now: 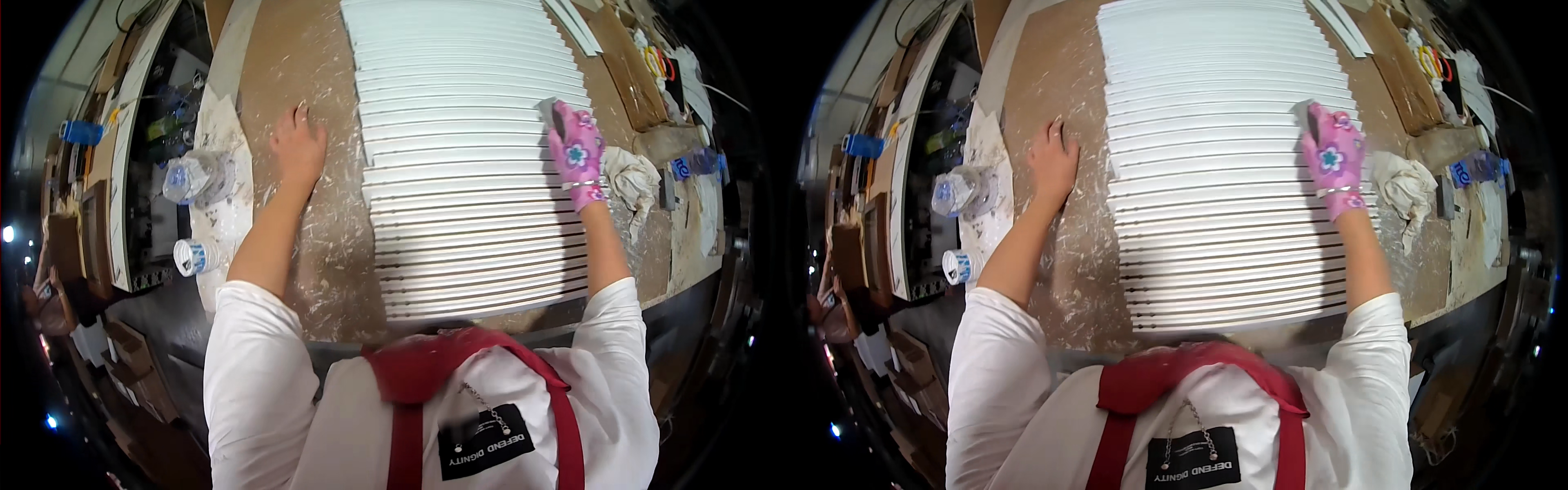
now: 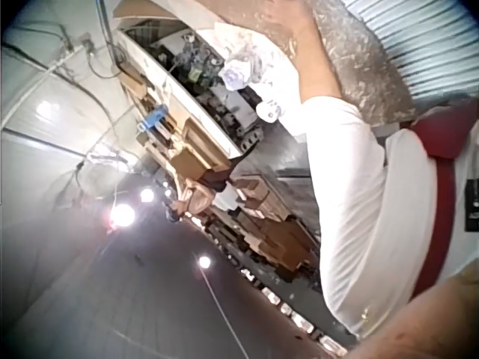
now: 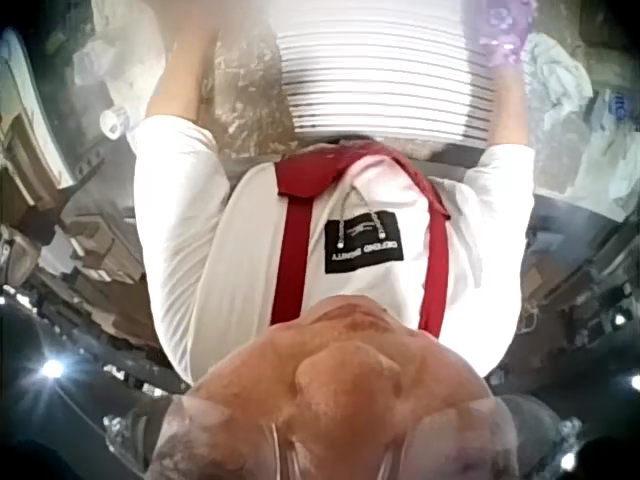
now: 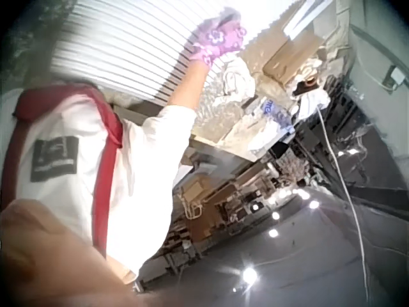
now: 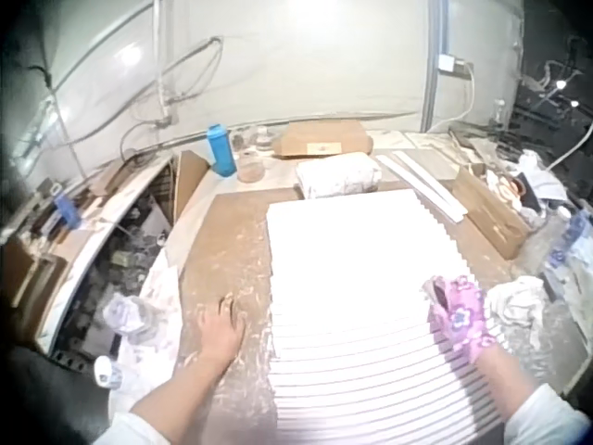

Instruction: The person cleans a stacked set of white wooden furniture slats by hand using a cloth. The person wipes the slats repeatedly, applies a liquid from a bottle to the cloth, and continues wiping the surfaces and edges of the slats on a workbench.

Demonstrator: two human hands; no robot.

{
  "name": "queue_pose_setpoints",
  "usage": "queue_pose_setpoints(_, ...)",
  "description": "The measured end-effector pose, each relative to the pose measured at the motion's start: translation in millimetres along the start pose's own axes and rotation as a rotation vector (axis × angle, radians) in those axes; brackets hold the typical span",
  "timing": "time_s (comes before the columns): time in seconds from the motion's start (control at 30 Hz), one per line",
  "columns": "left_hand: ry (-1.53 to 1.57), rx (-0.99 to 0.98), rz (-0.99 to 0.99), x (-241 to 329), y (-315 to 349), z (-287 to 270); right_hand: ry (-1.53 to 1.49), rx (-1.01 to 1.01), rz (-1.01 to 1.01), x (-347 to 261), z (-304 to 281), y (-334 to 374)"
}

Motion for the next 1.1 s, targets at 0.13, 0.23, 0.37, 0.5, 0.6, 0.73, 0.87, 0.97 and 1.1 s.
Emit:
queue_pose_setpoints(0.13,0.043,-0.011,-0.012,7,-2,2,-0.166,0.048,-0.413,-111,5,-19)
queue_pose_setpoints(0.23,0.080,-0.025,-0.010,3,-3,-1,-0.296,0.220,-0.621,-207,15,-11)
queue_pose_setpoints(0.37,0.067,0.004,-0.011,-4,-2,-3,-0.192,-0.088,-0.378,-164,12,-29)
queue_pose_setpoints(0.5,0.009,0.018,0.009,7,-3,4,-0.167,-0.014,-0.463,-190,3,-22)
queue_pose_setpoints(0.6,-0.039,-0.018,-0.036,5,-5,4,-0.265,-0.088,-0.480,-201,18,-9)
queue_pose_setpoints(0.73,0.021,-0.006,-0.016,-9,0,4,0.027,-0.115,-0.339,-91,-1,-4)
queue_pose_setpoints(0.87,0.027,-0.025,0.014,5,-5,6,0.309,0.010,0.005,91,-19,26)
queue_pose_setpoints(0.97,-0.039,-0.009,0.024,3,-5,3,0.037,0.143,-0.149,48,-20,17)
queue_pose_setpoints(1.1,0.051,-0.044,0.010,-4,0,-3,-0.113,0.012,-0.325,-46,-15,13)
Point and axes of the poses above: each hand's wrist, its own y-axis away from the middle knuckle, its own z-axis out of the palm, x = y × z, the point moved 2 cm from there along -y, towards the middle knuckle, and after that the axes turned 7 degrees about y, right-handed, at the moved point
